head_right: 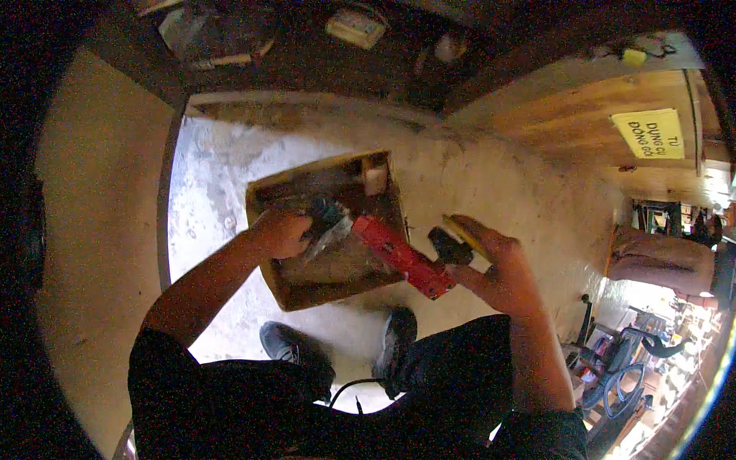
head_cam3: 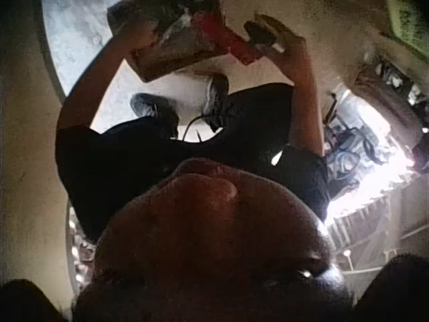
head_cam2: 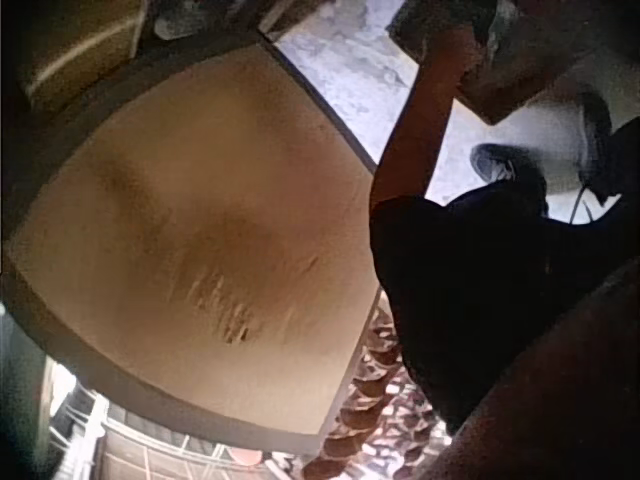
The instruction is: The person unlocks a metal cabinet, opens it, and retrieves a cardboard box containing tools. They remove a hammer and a red-handled tool, then place the box back inside and lock the cabinet.
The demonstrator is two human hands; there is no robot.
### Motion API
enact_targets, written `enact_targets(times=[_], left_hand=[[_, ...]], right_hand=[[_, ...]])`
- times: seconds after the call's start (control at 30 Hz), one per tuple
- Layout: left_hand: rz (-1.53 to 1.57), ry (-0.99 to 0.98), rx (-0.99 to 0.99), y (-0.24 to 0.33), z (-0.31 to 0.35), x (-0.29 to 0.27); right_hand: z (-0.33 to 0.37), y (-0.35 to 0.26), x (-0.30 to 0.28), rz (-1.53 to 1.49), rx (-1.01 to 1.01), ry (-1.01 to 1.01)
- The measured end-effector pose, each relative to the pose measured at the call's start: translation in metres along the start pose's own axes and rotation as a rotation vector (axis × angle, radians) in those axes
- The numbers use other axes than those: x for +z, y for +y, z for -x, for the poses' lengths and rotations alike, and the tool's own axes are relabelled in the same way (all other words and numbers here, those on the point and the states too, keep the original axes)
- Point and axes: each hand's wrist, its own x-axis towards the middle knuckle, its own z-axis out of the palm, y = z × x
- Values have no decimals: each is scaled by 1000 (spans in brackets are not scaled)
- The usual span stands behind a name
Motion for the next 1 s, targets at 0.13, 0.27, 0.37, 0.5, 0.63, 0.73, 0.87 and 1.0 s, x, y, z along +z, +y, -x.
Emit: enact_targets(times=[0.13,0.27,0.37,0.5,0.63,0.73,0.87,1.0], left_hand=[[122,416,-89,5,-30,-1],[-88,294,-249,-7,-58,15],[-126,175,-290,-8,-74,20],[11,133,-259,-7,-92,20],[64,333,-184,-20,-90,29],[181,242,-179,-10,-88,25],[178,198,-141,-11,-72,7],[270,204,-89,-16,-63,-5]], right_hand=[[-11,2,10,45,-80,-46],[-21,3,23,155,-168,-94],[-24,7,23,171,-145,-109],[-31,18,17,242,-75,-180],[-39,11,16,288,-120,-159],[-36,15,15,317,-79,-172],[-38,3,14,299,-82,-240],[-42,8,18,342,-124,-220]])
